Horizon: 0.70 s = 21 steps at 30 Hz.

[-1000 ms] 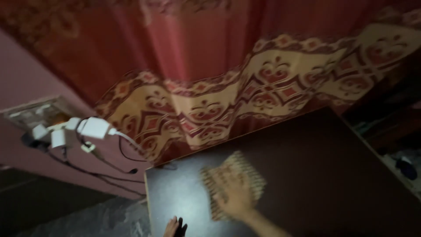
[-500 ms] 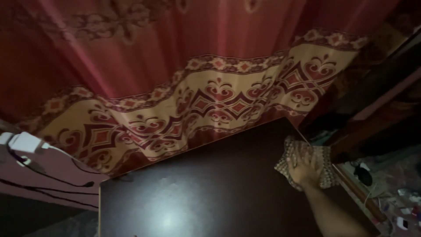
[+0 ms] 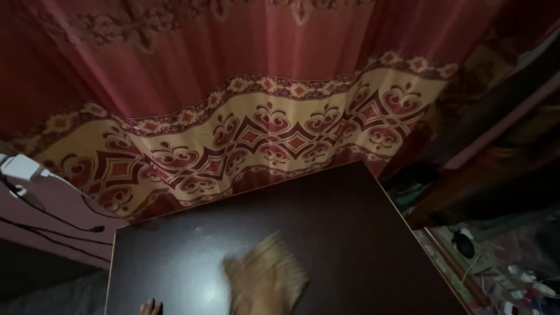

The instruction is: Cleaning a dark wooden table with a checkered cloth.

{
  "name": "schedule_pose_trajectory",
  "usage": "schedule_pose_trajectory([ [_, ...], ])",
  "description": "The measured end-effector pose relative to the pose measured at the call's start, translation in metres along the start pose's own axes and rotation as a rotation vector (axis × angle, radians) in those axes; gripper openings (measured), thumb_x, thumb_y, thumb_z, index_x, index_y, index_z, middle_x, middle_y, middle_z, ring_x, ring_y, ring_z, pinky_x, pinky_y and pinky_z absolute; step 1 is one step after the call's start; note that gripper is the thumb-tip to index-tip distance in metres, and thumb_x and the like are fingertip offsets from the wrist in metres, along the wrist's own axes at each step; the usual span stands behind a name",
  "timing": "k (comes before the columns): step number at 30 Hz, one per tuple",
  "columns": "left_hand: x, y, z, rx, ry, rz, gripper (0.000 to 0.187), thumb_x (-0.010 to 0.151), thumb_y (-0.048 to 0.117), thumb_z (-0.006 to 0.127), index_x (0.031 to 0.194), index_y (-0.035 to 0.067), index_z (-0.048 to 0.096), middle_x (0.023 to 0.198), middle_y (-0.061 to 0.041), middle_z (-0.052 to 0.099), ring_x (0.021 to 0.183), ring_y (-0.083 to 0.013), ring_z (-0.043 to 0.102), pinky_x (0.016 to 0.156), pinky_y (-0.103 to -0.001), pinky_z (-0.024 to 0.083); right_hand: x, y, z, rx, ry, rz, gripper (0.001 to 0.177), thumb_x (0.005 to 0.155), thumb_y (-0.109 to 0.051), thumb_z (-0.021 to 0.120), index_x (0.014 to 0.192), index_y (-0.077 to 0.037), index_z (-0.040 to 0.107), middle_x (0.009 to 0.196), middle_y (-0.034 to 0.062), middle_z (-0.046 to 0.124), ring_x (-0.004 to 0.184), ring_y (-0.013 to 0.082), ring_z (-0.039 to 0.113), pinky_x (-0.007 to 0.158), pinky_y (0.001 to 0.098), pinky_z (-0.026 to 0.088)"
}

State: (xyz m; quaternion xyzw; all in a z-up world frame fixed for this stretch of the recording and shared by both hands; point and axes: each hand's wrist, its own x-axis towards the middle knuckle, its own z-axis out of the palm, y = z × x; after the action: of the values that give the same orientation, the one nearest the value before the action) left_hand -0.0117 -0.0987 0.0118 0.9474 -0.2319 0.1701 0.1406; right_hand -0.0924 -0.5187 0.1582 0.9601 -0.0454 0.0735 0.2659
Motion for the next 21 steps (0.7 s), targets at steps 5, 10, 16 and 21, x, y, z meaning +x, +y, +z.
schedule_pose_trajectory([
  [5, 0.024, -0.031, 0.019, 0.036, 0.034, 0.037, 0.039, 0.085, 0.038, 0.063, 0.116, 0.018, 0.075, 0.137, -0.025, 0.061, 0.125, -0.0409, 0.063, 0.118, -0.053, 0.040, -0.056, -0.078, -0.029, 1.194, 0.031, -0.451, 0.058, 0.118, -0.043, 0.050, 0.168, -0.019, 0.036, 0.174, 0.0089, 0.036, 0.158, 0.0357, 0.033, 0.120, 0.0717, 0.012],
  [10, 0.026, -0.029, 0.045, -0.346, -0.200, -0.139, 0.059, 0.085, 0.043, 0.064, 0.135, 0.011, 0.060, 0.134, -0.018, 0.066, 0.125, -0.0304, 0.066, 0.111, -0.046, 0.048, -0.071, -0.049, -0.038, 0.919, 0.066, -0.169, 0.065, 0.109, -0.064, 0.046, 0.164, -0.031, 0.037, 0.168, 0.0171, 0.021, 0.155, 0.0394, 0.016, 0.114, 0.0719, 0.010],
  [16, 0.031, 0.089, -0.056, -0.292, -0.229, 0.258, 0.058, 0.095, 0.046, 0.052, 0.142, 0.011, 0.058, 0.149, -0.018, 0.053, 0.142, -0.0388, 0.046, 0.112, -0.059, 0.032, -0.071, -0.135, -0.045, 1.198, -0.326, -0.312, 0.069, 0.110, -0.055, 0.040, 0.163, -0.012, 0.032, 0.170, 0.0247, 0.014, 0.158, 0.0449, 0.005, 0.117, 0.0739, 0.000],
  [21, 0.008, 0.084, -0.066, -0.332, -0.122, 0.250, 0.058, 0.095, 0.045, 0.052, 0.142, 0.012, 0.058, 0.152, -0.016, 0.052, 0.143, -0.0341, 0.047, 0.114, -0.057, 0.032, -0.085, -0.143, -0.107, 1.531, -0.303, -0.283, 0.055, 0.115, -0.043, 0.031, 0.154, -0.008, 0.046, 0.165, 0.0183, 0.038, 0.160, 0.0341, 0.025, 0.127, 0.0663, 0.008],
])
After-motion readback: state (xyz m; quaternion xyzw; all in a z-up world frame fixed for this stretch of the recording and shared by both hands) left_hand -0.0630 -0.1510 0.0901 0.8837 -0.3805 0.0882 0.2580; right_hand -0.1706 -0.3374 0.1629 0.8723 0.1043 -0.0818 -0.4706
